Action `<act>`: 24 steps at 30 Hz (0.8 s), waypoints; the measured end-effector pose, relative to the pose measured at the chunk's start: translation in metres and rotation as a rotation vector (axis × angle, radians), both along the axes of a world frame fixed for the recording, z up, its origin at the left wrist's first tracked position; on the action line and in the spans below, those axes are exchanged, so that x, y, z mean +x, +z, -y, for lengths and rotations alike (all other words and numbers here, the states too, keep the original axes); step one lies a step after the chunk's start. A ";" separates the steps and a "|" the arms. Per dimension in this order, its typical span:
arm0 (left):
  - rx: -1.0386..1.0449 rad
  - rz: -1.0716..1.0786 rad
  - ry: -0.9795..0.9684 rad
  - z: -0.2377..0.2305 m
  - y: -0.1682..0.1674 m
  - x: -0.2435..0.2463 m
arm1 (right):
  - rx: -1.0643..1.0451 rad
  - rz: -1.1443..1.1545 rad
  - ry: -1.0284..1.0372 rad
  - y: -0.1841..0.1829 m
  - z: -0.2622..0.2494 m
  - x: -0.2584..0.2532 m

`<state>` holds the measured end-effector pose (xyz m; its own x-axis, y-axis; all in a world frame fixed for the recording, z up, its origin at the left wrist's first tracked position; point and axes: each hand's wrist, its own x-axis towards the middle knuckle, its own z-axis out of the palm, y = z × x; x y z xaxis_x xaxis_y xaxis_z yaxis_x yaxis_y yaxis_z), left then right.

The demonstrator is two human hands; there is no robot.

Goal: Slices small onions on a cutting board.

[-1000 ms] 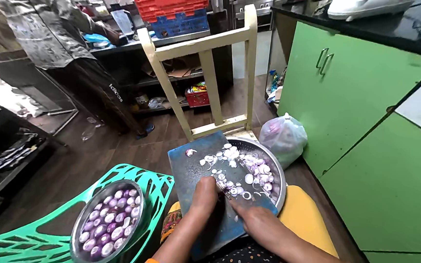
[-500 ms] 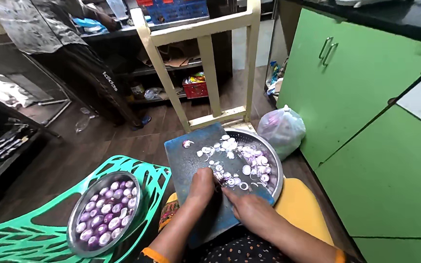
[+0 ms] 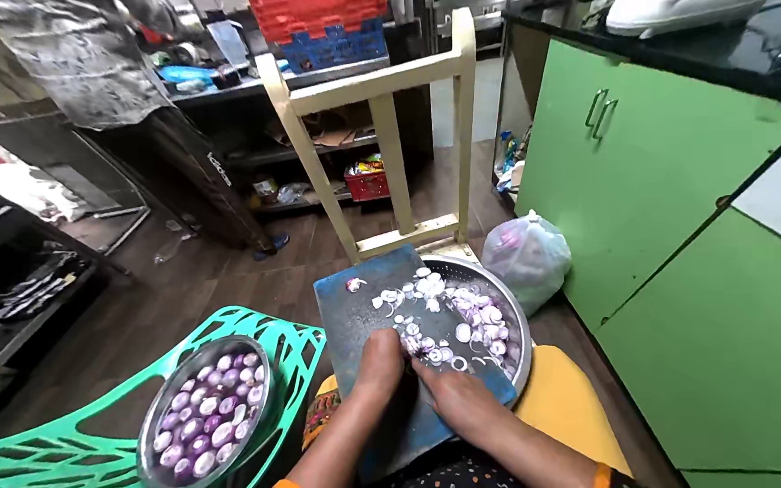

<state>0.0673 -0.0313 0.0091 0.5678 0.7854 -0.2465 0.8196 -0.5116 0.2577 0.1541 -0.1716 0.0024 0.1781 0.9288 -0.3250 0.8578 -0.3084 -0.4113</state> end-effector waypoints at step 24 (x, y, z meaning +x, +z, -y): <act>-0.017 -0.034 0.032 0.005 0.004 0.001 | 0.037 -0.022 0.014 0.005 0.001 -0.002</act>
